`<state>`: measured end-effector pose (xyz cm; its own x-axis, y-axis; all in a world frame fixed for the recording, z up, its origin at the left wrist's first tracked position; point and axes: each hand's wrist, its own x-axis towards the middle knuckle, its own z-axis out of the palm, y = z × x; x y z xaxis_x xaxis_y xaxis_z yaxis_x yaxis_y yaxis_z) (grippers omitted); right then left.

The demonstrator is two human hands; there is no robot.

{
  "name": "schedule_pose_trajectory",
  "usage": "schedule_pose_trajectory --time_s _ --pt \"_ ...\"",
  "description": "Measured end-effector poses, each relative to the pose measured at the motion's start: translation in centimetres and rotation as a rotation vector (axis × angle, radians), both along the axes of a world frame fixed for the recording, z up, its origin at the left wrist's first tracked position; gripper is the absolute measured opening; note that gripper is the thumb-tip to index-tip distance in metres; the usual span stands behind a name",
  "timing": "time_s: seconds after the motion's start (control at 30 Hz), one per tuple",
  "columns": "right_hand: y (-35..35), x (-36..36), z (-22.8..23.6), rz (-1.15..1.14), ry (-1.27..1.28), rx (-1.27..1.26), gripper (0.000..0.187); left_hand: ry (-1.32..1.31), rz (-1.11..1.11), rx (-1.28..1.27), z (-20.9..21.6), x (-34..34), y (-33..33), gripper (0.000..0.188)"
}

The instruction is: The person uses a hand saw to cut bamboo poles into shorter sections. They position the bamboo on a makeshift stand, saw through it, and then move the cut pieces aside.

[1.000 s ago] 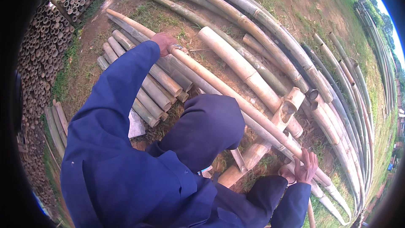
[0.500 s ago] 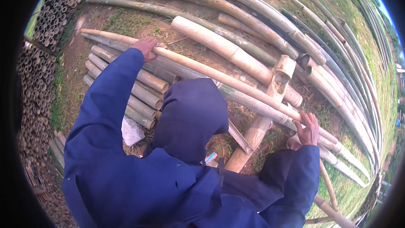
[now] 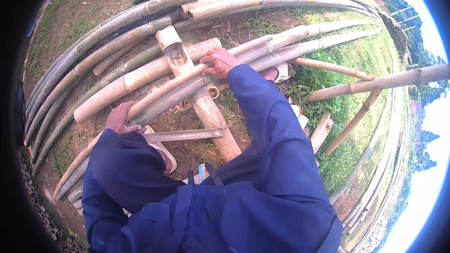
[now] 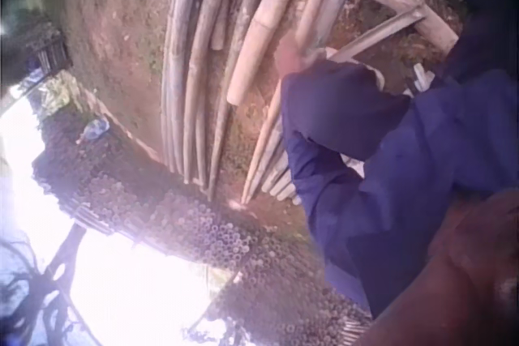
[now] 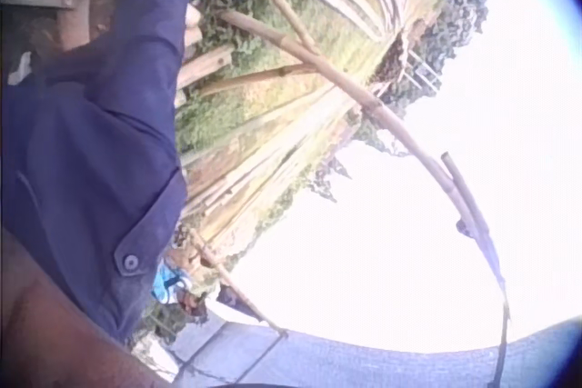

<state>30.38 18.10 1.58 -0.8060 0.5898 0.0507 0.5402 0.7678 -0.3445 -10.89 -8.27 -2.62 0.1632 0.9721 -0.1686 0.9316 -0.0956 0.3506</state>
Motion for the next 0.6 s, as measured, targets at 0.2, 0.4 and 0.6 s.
schedule_pose_trajectory --time_s 0.2,0.4,0.6 --pt "0.4 -0.3 -1.7 0.015 0.059 -0.045 0.047 -0.089 0.080 -0.004 -1.6 2.7 2.7 0.114" --pt "0.5 0.3 -1.7 -0.030 0.015 -0.155 0.046 -0.137 0.161 -0.166 -1.1 3.8 3.3 0.115" --pt "0.5 1.1 -1.9 -0.067 0.010 -0.196 0.046 -0.124 0.186 -0.178 -0.2 5.0 3.7 0.112"
